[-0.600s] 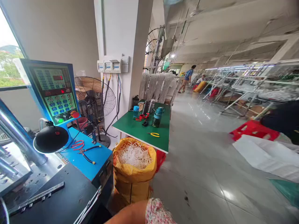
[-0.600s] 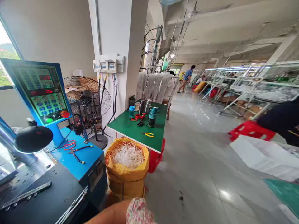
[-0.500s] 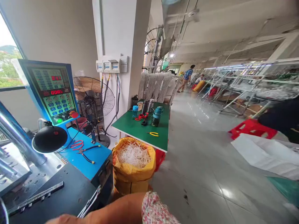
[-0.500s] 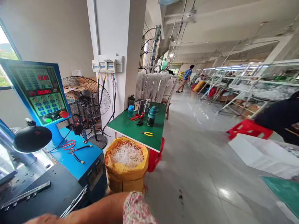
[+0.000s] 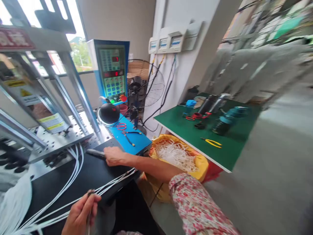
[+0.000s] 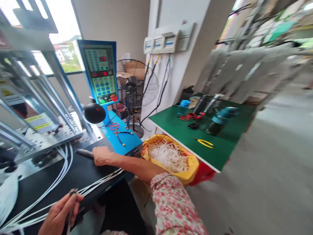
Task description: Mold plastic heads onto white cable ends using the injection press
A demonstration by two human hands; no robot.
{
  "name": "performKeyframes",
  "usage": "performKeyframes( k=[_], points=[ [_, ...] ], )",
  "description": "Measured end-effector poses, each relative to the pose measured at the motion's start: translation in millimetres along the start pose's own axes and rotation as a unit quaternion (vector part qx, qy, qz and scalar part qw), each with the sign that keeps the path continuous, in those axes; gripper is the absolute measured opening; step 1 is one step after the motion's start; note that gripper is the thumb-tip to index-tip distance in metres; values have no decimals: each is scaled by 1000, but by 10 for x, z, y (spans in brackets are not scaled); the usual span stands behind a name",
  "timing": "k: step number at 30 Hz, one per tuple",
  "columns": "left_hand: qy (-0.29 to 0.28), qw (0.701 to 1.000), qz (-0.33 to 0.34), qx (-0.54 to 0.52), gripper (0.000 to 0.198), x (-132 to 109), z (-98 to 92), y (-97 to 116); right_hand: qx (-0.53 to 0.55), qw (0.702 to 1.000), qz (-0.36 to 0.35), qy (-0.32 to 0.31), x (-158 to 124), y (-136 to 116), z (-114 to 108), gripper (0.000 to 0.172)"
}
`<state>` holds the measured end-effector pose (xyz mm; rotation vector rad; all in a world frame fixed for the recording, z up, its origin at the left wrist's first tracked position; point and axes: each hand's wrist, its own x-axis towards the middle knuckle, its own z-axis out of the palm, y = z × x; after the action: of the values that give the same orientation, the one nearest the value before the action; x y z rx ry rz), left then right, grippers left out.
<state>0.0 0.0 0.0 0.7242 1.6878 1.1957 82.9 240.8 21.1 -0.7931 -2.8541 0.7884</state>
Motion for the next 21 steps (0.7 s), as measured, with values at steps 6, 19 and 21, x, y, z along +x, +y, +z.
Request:
performKeyframes(
  k=[6,19,21],
  points=[
    [-26,998,-6,-64,48,30,30,96,279,950,-71,-116,-377,-133,423,18],
    [59,997,-13,-37,39,74,-42,-66,469,882,-44,-28,-602,-436,826,33],
    [82,993,-21,-82,40,66,-35,-54,447,893,-42,-9,-593,-443,845,37]
  ],
)
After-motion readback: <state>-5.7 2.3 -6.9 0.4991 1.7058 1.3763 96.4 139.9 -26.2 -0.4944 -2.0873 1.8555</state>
